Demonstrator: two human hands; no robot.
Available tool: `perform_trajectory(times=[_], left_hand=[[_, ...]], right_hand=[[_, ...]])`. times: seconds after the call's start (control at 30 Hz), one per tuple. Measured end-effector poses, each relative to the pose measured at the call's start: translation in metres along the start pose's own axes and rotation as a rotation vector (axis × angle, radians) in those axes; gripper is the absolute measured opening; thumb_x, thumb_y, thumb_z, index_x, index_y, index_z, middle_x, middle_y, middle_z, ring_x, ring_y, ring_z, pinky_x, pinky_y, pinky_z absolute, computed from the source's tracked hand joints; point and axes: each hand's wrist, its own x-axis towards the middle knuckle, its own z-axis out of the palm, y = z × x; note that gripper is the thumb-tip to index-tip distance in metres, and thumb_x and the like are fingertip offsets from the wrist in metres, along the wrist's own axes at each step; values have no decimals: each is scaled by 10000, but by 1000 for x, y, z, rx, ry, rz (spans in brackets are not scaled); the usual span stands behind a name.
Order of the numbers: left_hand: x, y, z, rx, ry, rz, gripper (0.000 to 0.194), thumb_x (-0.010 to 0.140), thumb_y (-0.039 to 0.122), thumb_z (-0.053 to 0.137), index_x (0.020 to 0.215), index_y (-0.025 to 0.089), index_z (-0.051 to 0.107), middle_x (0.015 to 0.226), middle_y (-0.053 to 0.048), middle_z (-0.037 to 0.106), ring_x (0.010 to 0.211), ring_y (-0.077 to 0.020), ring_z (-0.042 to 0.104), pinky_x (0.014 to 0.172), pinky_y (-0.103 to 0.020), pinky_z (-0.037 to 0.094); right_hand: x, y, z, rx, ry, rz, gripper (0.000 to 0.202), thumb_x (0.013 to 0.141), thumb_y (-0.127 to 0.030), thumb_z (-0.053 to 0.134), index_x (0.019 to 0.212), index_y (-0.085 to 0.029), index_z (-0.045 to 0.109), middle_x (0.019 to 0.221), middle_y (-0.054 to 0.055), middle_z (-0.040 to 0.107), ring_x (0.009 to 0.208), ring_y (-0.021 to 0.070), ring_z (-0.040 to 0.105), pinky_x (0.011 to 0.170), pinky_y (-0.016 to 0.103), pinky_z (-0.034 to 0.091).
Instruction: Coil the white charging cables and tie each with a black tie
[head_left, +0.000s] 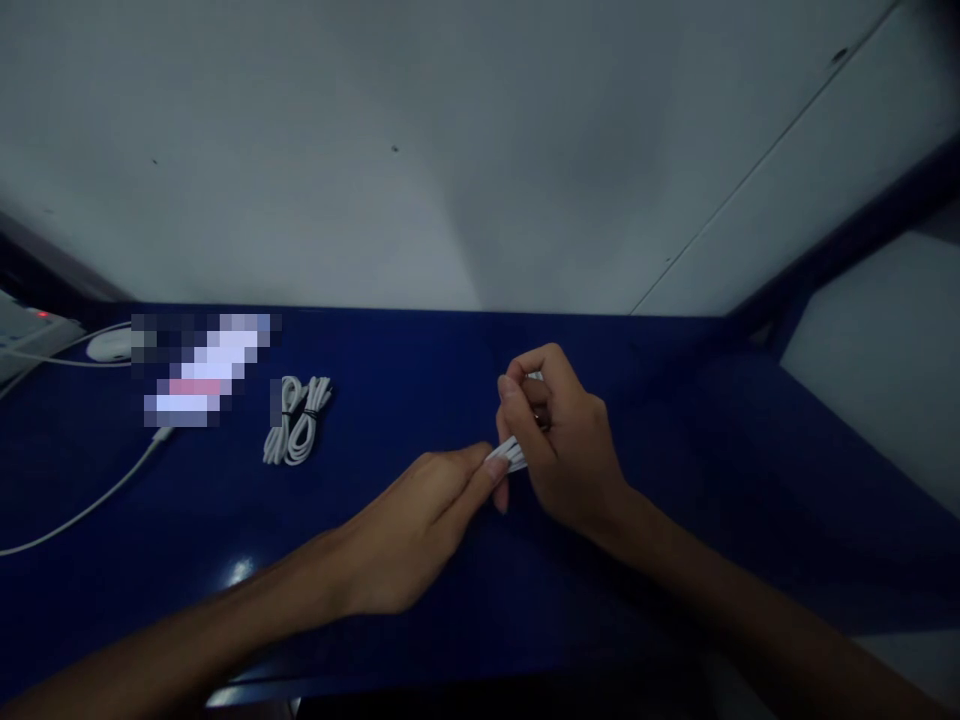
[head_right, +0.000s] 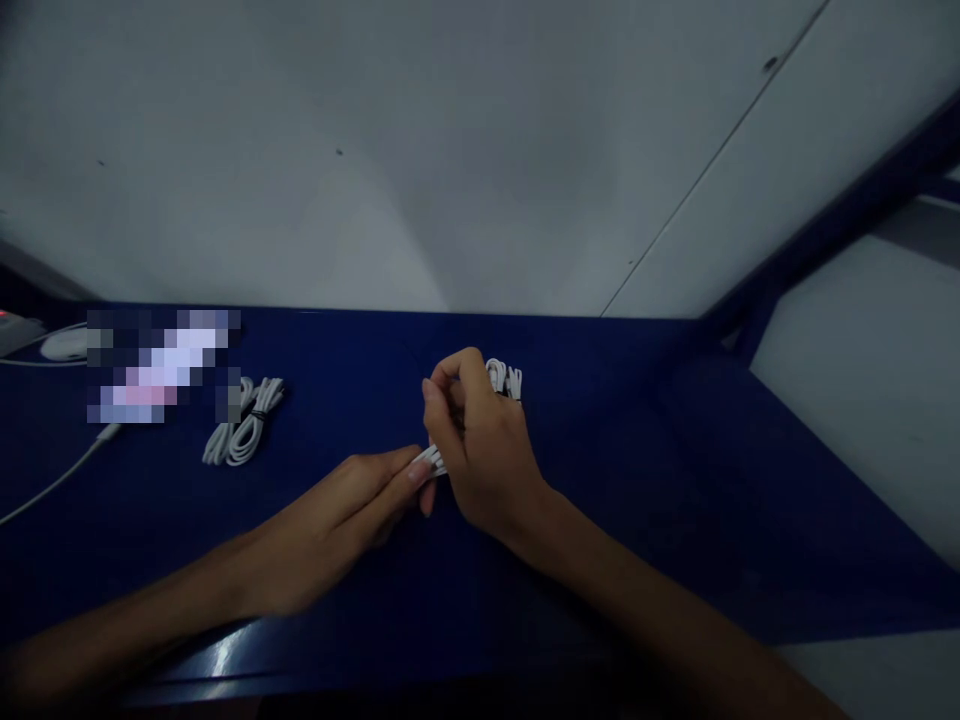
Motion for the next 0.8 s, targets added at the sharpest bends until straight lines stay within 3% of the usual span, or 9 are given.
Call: perform_trajectory(times=[0.2,0.3,0.43,0.53,0.63,0.8], left_hand=[[4,-11,-1,-347,-140,-51,463,1107,624,414,947,217,565,699,61,361,586,-130,281,525,-257,280],[2,-9,-1,-235,-106,-34,479,1111,624,401,865,221,487,738,46,399,620,-134,324,554,-270,319],[-1,-1,2,13,-1,83,432,1144,536,364,979,224,613,796,5,569,667,-167,476,660,-313,411],[-2,2,7,12,90,134,370,1122,508,446,976,231,644,826,-20,618,685,-196,526,667,-333,418],[-3,0,9,-103,107,56,385,1094,542,497,914,228,627,765,-5,530,654,-184,462,609,-315,388],[5,-11,5,-508,-76,-69,469,1120,556,409,921,186,618,680,66,289,548,-111,214,480,-242,211]], right_hand=[[-2,4,6,-89,67,-79,124,1130,-329,510,1025,-282,462,672,-60,590,499,137,556,473,308,440],[-2,4,8,-117,70,-111,109,1127,-306,501,1028,-278,464,684,-56,588,504,134,545,484,304,429],[-3,2,9,-203,51,-159,107,1118,-270,485,1012,-268,469,650,-58,583,478,131,523,474,305,361],[-2,-2,9,-228,17,-137,121,1131,-294,475,1013,-268,472,599,-76,548,434,124,488,447,301,323],[-2,-6,8,-214,37,-127,136,1136,-299,486,1004,-270,472,592,-82,529,425,119,480,436,292,336],[-3,-5,7,-199,64,-181,124,1148,-291,493,1027,-268,480,520,-112,496,376,107,485,396,259,346]])
